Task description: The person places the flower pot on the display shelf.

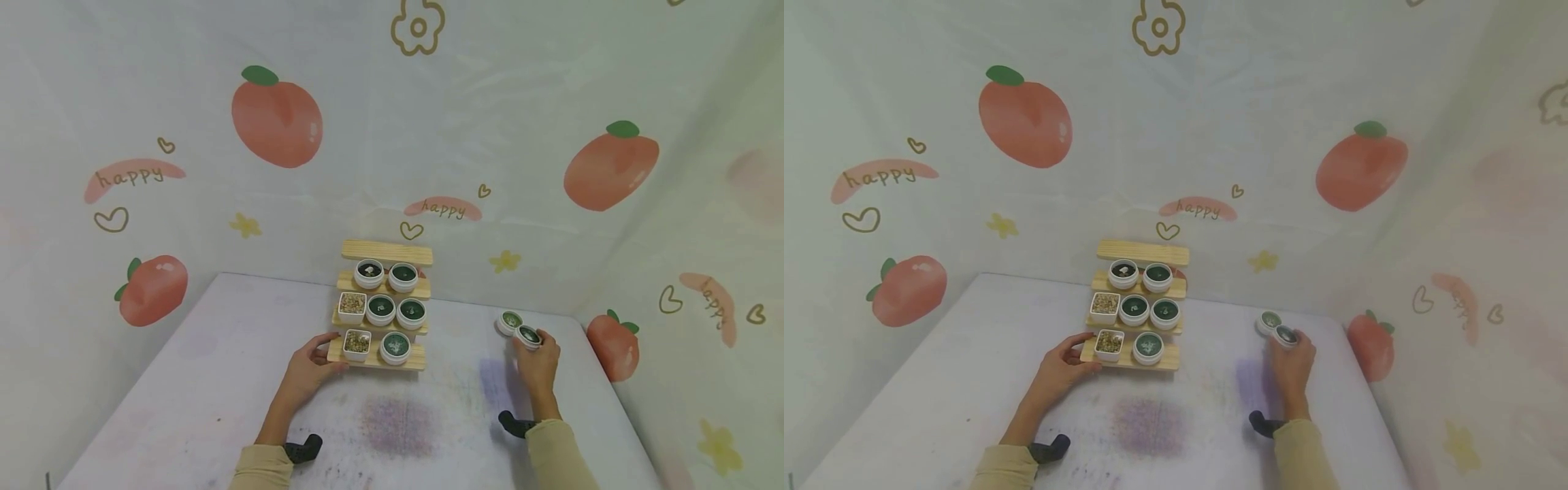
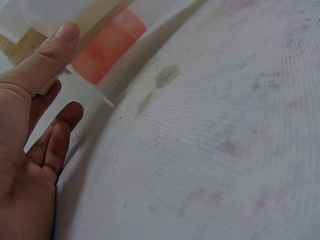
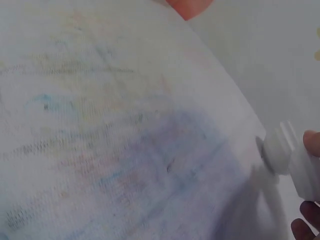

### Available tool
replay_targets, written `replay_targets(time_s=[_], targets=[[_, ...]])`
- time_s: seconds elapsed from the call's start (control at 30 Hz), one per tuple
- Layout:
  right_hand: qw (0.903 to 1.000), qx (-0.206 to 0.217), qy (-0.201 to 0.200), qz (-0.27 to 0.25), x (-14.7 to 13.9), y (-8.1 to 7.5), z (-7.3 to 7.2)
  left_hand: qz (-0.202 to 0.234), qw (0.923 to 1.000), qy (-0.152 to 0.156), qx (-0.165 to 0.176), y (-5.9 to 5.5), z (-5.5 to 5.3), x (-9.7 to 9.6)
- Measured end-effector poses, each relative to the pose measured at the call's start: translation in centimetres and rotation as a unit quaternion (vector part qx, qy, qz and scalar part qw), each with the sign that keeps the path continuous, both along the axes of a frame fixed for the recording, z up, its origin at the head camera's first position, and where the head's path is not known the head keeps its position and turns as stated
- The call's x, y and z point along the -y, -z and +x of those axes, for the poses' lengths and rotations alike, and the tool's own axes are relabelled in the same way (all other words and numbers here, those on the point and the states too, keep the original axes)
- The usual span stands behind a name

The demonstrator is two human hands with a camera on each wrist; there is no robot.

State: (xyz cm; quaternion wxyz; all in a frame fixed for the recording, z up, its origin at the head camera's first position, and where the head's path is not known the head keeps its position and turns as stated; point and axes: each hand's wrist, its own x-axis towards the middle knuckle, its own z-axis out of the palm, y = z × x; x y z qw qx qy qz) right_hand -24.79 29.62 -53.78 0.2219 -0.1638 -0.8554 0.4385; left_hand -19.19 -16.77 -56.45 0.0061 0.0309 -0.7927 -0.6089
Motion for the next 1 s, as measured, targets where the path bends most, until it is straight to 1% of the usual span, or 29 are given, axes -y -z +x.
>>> replay_targets(time_s=[0.07,0.17,0.3,0.5,0.7,0.77,0.83,0.9,1.0], targets=[[0.9999,-0.011,0.000,-0.002,0.4,-0.4,0.0,0.000,1.0000,0.002,-0.001,0.1,0.0,0.0],[0.9997,-0.021,-0.010,0.002,1.3,-1.0,-0.1,-0.002,1.0000,0.002,-0.001,0.2,-0.1,0.0],[0.9990,-0.025,-0.038,-0.004,2.6,-2.2,-0.4,-0.006,1.0000,-0.003,0.004,0.1,-0.1,0.0],[0.9952,-0.046,-0.084,-0.022,5.0,-4.3,-0.3,-0.001,1.0000,0.003,-0.001,0.2,-0.1,0.1],[0.9887,-0.070,-0.133,-0.007,7.0,-6.5,-0.3,-0.003,1.0000,0.004,-0.002,0.3,-0.2,0.2],[0.9869,-0.066,-0.147,0.000,7.7,-7.1,-0.4,-0.003,1.0000,0.004,-0.001,0.4,-0.2,0.2],[0.9857,-0.054,-0.160,0.001,8.3,-7.8,-0.4,-0.003,1.0000,0.003,-0.002,0.4,-0.2,0.2],[0.9836,-0.044,-0.175,-0.003,9.0,-8.5,-0.3,-0.003,1.0000,0.003,-0.003,0.3,-0.2,0.2],[0.9784,-0.041,-0.202,-0.014,9.9,-9.6,-0.1,-0.001,1.0000,0.003,-0.002,0.2,-0.1,0.2]])
